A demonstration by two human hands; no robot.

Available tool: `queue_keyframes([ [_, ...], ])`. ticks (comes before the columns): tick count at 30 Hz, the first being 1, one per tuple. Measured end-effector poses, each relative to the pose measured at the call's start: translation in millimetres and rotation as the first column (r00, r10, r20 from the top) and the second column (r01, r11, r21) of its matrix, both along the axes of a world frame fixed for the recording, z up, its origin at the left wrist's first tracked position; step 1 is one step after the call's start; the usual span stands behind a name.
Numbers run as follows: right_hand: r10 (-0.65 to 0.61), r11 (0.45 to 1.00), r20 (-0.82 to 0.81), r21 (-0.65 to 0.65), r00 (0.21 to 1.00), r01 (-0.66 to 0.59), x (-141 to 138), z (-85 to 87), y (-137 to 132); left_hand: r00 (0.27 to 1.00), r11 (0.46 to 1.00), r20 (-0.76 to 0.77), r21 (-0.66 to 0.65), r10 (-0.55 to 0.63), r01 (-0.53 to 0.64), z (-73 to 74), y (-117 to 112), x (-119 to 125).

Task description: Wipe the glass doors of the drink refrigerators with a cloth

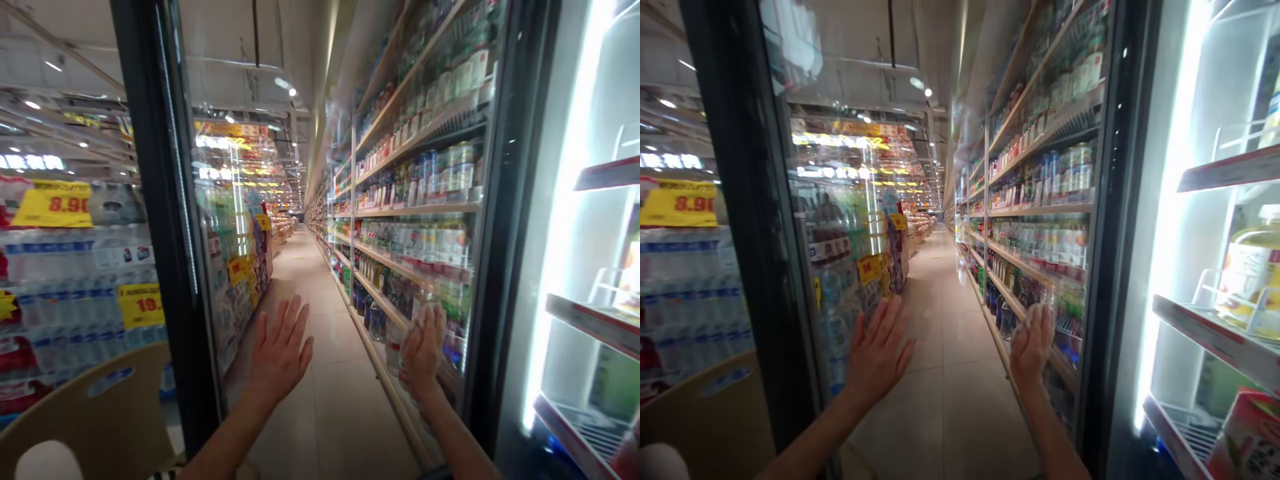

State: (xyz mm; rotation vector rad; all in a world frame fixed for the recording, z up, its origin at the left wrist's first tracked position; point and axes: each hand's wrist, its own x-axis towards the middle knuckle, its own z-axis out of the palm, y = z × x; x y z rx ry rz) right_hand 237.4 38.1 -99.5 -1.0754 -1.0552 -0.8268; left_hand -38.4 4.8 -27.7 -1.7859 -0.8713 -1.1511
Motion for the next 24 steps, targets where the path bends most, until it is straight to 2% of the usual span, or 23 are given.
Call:
queue_keyframes([
  [3,0.081,0.996,0.261,-0.059,0.962,-0.068,-26.0,-5.0,-4.8,1.0,1.0,0.006,0.0,-0.003,0.003,-0.6,1.1,-0.4],
  [5,0.096,0.994,0.35,-0.076,0.932,-0.073,-29.0,-6.4,-6.0,1.0,1.0,0.006,0.0,-0.008,0.008,-0.5,1.0,-0.8],
  [7,0.06,0.998,0.287,-0.037,0.956,-0.051,-20.1,-5.8,-5.1,1.0,1.0,-0.001,0.0,-0.008,0.008,-0.2,0.4,-1.0],
  [10,0.005,1.0,0.097,0.029,0.995,-0.008,-3.4,-3.5,-2.7,1.0,1.0,-0.007,-0.007,-0.011,0.011,0.3,-0.7,-0.8],
  [11,0.007,1.0,0.094,0.022,0.996,-0.01,-0.3,-2.4,-2.3,1.0,1.0,-0.003,-0.006,-0.013,0.013,0.3,-1.0,-0.6],
  [15,0.072,0.996,0.278,-0.061,0.958,-0.057,0.5,8.0,-1.0,1.0,1.0,0.012,-0.006,-0.023,0.023,0.1,-1.0,-0.5],
  [19,0.007,0.999,0.045,0.048,0.999,-0.01,-12.0,25.7,-0.4,1.0,1.0,-0.001,-0.009,-0.028,0.028,-0.2,-0.1,-1.3],
  [20,0.013,0.999,0.055,0.048,0.998,-0.016,-16.9,28.9,-0.9,1.0,1.0,-0.003,-0.007,-0.027,0.027,-0.2,0.1,-1.5],
  [24,0.118,0.993,0.369,-0.071,0.922,-0.099,-22.0,36.7,-0.9,1.0,1.0,-0.004,-0.007,-0.024,0.024,0.0,-0.6,-3.1],
])
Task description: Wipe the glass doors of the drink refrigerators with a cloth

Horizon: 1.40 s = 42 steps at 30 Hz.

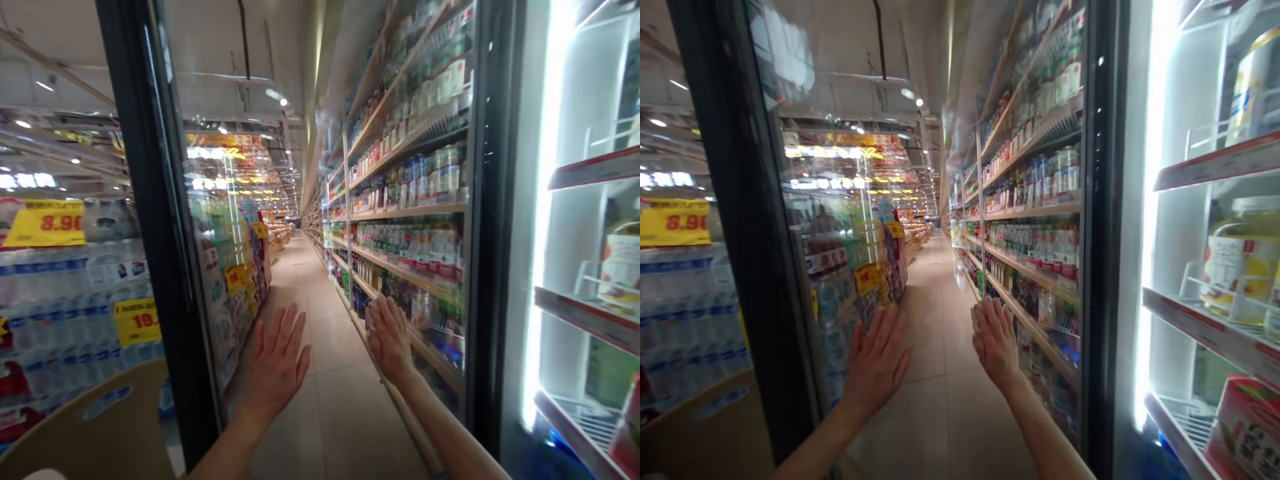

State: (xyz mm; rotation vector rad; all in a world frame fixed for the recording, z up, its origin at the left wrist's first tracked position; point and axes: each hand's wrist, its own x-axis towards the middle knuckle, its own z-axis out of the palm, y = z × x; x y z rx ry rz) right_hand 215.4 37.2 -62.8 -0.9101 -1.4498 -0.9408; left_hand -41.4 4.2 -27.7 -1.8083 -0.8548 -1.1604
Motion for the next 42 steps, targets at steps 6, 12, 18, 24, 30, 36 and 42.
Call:
queue_keyframes([
  [6,-0.092,0.982,-0.47,0.103,0.878,0.159,35.2,15.8,12.3,1.0,1.0,-0.02,-0.026,-0.006,0.006,-1.8,-3.2,-1.5],
  [12,-0.006,0.998,-0.051,0.069,0.999,0.01,22.0,21.7,7.8,1.0,1.0,-0.021,-0.024,0.006,-0.007,-2.8,-3.5,-1.7],
  [18,-0.051,0.983,-0.294,0.154,0.954,0.1,11.3,36.8,7.5,1.0,0.999,-0.008,-0.036,-0.022,0.022,-1.4,-5.7,0.2],
  [24,-0.01,0.996,-0.015,0.088,1.0,0.011,-26.7,33.7,0.3,0.999,1.0,-0.038,-0.024,0.02,-0.021,-1.3,-6.5,-2.3],
  [30,0.045,0.996,-0.094,0.081,0.995,-0.037,-72.2,24.1,-8.2,0.998,0.999,-0.057,-0.04,0.006,-0.008,-0.2,-9.0,-5.2],
  [36,0.05,0.991,-0.06,0.124,0.997,-0.042,-72.6,34.9,-6.1,0.997,0.998,-0.079,-0.065,-0.007,0.002,-8.4,-14.5,-15.9],
  [42,0.278,0.959,-0.087,-0.033,0.957,-0.282,-101.6,35.3,-24.5,0.996,0.999,-0.073,-0.01,-0.053,0.052,-10.8,-23.5,-10.0],
])
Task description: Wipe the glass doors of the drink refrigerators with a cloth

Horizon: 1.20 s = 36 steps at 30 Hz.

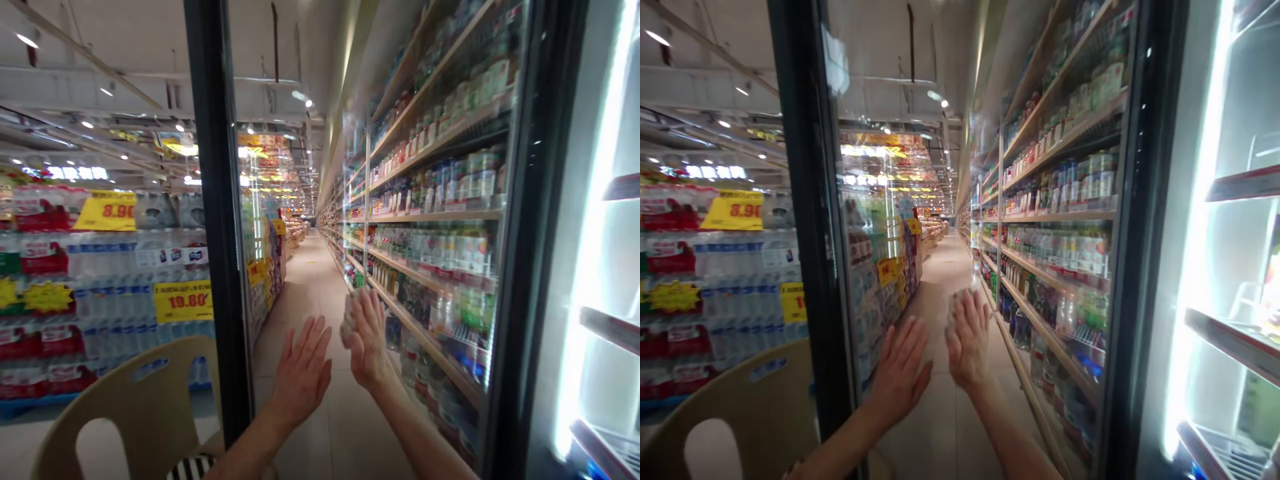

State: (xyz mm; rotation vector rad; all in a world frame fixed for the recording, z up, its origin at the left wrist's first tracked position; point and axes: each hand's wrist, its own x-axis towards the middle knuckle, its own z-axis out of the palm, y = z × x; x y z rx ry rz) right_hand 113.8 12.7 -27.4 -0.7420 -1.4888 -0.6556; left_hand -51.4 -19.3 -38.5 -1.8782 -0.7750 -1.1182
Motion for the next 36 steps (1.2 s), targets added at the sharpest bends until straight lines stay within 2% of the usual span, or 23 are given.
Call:
queue_keyframes([
  [1,0.084,0.995,0.02,-0.047,0.996,-0.083,-9.2,-4.0,-6.5,1.0,1.0,-0.014,0.02,-0.018,0.019,0.7,0.7,6.4],
  [3,0.233,0.965,-0.056,-0.107,0.971,-0.238,-22.4,-11.4,-17.4,0.997,0.998,-0.075,0.064,-0.017,0.022,2.1,5.3,21.9],
  [6,0.329,0.922,-0.248,-0.125,0.911,-0.367,-20.4,-17.1,-21.1,0.973,0.993,-0.219,0.109,0.073,-0.05,7.3,17.2,41.0],
  [8,0.285,0.943,-0.294,-0.086,0.912,-0.322,-5.2,-16.8,-14.1,0.952,0.988,-0.282,0.129,0.117,-0.083,17.9,24.6,41.1],
  [10,0.18,0.98,-0.236,-0.037,0.955,-0.194,15.9,-15.2,-2.3,0.953,0.985,-0.275,0.149,0.128,-0.09,35.7,28.3,27.8],
  [12,0.048,0.999,-0.138,0.02,0.989,-0.045,36.3,-14.5,9.8,0.979,0.979,-0.145,0.165,0.144,-0.12,55.8,28.0,7.0],
  [14,-0.082,0.995,-0.088,0.056,0.993,0.087,50.4,-16.1,18.5,0.981,0.969,0.061,0.157,0.182,-0.189,67.7,25.7,-10.4],
  [15,-0.132,0.989,-0.079,0.059,0.988,0.137,54.3,-17.6,21.0,0.976,0.967,0.112,0.15,0.189,-0.205,67.6,24.4,-14.9],
  [16,-0.169,0.983,-0.073,0.054,0.983,0.173,56.4,-19.2,22.4,0.978,0.969,0.095,0.149,0.184,-0.197,63.1,23.3,-16.1],
  [18,-0.211,0.976,-0.045,0.044,0.977,0.213,57.6,-21.7,22.6,0.983,0.978,-0.132,0.181,0.125,-0.1,45.2,22.4,-10.0],
  [20,-0.231,0.972,0.001,0.036,0.973,0.231,59.4,-21.8,21.5,0.899,0.973,-0.434,0.226,0.054,0.05,28.5,23.4,1.8],
  [22,-0.249,0.968,0.022,0.035,0.968,0.248,64.9,-19.0,20.4,0.826,0.973,-0.563,0.205,0.026,0.109,26.4,25.3,12.7],
  [23,-0.26,0.965,0.009,0.037,0.966,0.259,68.7,-16.8,20.1,0.839,0.979,-0.544,0.186,0.029,0.087,31.5,26.3,16.9],
  [25,-0.283,0.957,-0.058,0.055,0.957,0.286,76.1,-12.0,19.5,0.926,0.99,-0.369,0.134,0.078,-0.03,47.9,28.3,23.3],
  [27,-0.291,0.952,-0.085,0.072,0.953,0.297,80.7,-8.4,18.6,0.961,0.989,-0.255,0.117,0.112,-0.084,61.8,30.3,28.4],
  [29,-0.279,0.958,-0.014,0.064,0.96,0.28,81.8,-6.5,17.3,0.918,0.989,-0.393,0.145,0.06,-0.003,67.8,32.2,32.7],
  [31,-0.26,0.965,0.057,0.049,0.964,0.258,81.5,-5.3,16.0,0.807,0.981,-0.591,0.157,0.002,0.113,69.5,34.2,35.4],
  [32,-0.254,0.967,0.059,0.05,0.965,0.252,81.5,-4.7,15.4,0.788,0.98,-0.616,0.159,0.0,0.124,70.6,35.0,36.0],
  [33,-0.253,0.966,0.04,0.057,0.967,0.251,81.7,-4.0,15.0,0.817,0.982,-0.577,0.163,0.017,0.094,72.1,35.7,36.4],
  [35,-0.258,0.963,-0.017,0.077,0.966,0.258,82.5,-2.7,14.0,0.916,0.987,-0.393,0.161,0.085,-0.023,75.1,36.1,36.5],
  [36,-0.258,0.962,-0.029,0.082,0.966,0.26,82.8,-2.2,13.5,0.939,0.986,-0.326,0.158,0.109,-0.06,75.8,35.9,36.4],
])
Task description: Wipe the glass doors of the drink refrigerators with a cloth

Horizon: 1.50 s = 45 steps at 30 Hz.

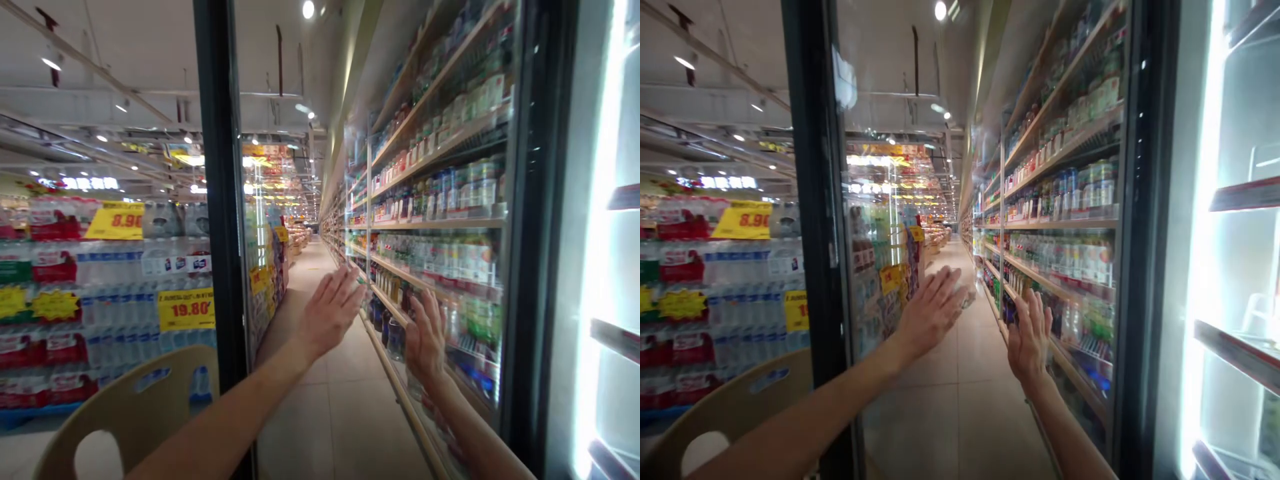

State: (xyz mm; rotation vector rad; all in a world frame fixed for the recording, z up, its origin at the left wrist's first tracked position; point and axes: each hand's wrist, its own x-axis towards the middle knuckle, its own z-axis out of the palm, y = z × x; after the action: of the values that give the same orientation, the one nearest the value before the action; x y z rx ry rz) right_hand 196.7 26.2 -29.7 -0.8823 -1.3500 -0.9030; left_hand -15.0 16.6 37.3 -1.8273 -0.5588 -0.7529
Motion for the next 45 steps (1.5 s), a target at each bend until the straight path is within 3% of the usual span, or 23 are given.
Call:
queue_keyframes([
  [1,0.001,1.0,0.009,-0.004,1.0,-0.001,0.1,0.3,-0.6,1.0,1.0,0.009,0.005,0.001,-0.001,0.1,-0.4,-0.3],
  [5,0.008,0.998,0.12,-0.06,0.993,-0.001,0.8,2.5,-1.0,0.968,0.997,-0.24,0.014,-0.072,0.078,3.8,-0.9,-4.2],
  [10,-0.069,0.998,0.054,-0.007,0.996,0.07,11.5,11.2,7.5,0.989,0.998,0.146,0.068,-0.011,0.001,20.9,0.8,-8.5],
  [11,-0.09,0.996,0.054,-0.011,0.995,0.09,14.2,12.5,9.6,0.993,0.997,0.118,0.069,-0.023,0.015,21.3,0.8,-8.4],
  [15,-0.131,0.99,0.095,-0.044,0.987,0.136,21.3,12.9,14.4,0.967,0.993,-0.232,0.03,-0.1,0.11,25.7,2.3,-6.1],
  [16,-0.134,0.989,0.1,-0.042,0.986,0.139,21.9,12.1,14.6,0.975,0.994,-0.2,0.033,-0.094,0.103,30.0,3.2,-5.0],
  [19,-0.145,0.988,0.106,-0.031,0.984,0.149,22.6,9.8,13.9,0.988,0.998,0.145,0.058,-0.048,0.04,40.7,5.3,0.2],
  [20,-0.149,0.988,0.107,-0.031,0.983,0.153,22.7,9.3,13.4,0.98,0.997,0.193,0.058,-0.051,0.041,40.1,5.6,2.4],
  [22,-0.153,0.987,0.109,-0.039,0.982,0.158,23.3,8.5,12.1,0.994,0.994,0.044,0.04,-0.099,0.097,33.0,5.5,5.3],
  [24,-0.152,0.986,0.118,-0.052,0.981,0.159,24.6,7.3,10.5,0.963,0.987,-0.216,0.0,-0.159,0.163,26.8,5.4,4.1],
  [25,-0.152,0.986,0.124,-0.055,0.981,0.159,25.5,6.1,9.7,0.948,0.985,-0.27,-0.009,-0.17,0.174,27.6,5.3,1.4],
  [26,-0.151,0.986,0.13,-0.057,0.98,0.16,26.4,4.5,8.9,0.954,0.985,-0.249,0.001,-0.165,0.171,31.5,5.2,-2.3],
  [28,-0.153,0.985,0.137,-0.06,0.979,0.163,27.7,0.3,7.5,0.99,0.989,-0.04,0.06,-0.132,0.134,45.8,5.0,-11.5],
  [30,-0.16,0.983,0.134,-0.068,0.978,0.17,28.0,-4.1,6.7,0.982,0.994,0.168,0.08,-0.089,0.076,58.3,4.6,-19.1],
  [32,-0.168,0.981,0.125,-0.079,0.978,0.179,27.4,-7.2,6.4,0.983,0.995,0.162,0.06,-0.088,0.08,60.7,3.9,-22.9],
  [36,-0.173,0.979,0.124,-0.084,0.977,0.184,28.1,-7.7,6.3,0.968,0.986,-0.191,-0.006,-0.165,0.167,56.3,4.0,-20.1],
  [41,-0.176,0.977,0.099,-0.105,0.979,0.186,36.3,-6.9,6.1,0.98,0.995,0.177,0.021,-0.095,0.092,67.8,9.3,-4.1],
  [42,-0.176,0.976,0.097,-0.113,0.979,0.187,38.6,-6.9,6.5,0.984,0.994,0.14,0.021,-0.112,0.11,65.2,9.9,0.7],
  [45,-0.196,0.97,0.072,-0.129,0.978,0.204,47.5,-5.8,8.5,0.967,0.983,-0.178,-0.027,-0.183,0.181,52.9,11.7,16.4],
])
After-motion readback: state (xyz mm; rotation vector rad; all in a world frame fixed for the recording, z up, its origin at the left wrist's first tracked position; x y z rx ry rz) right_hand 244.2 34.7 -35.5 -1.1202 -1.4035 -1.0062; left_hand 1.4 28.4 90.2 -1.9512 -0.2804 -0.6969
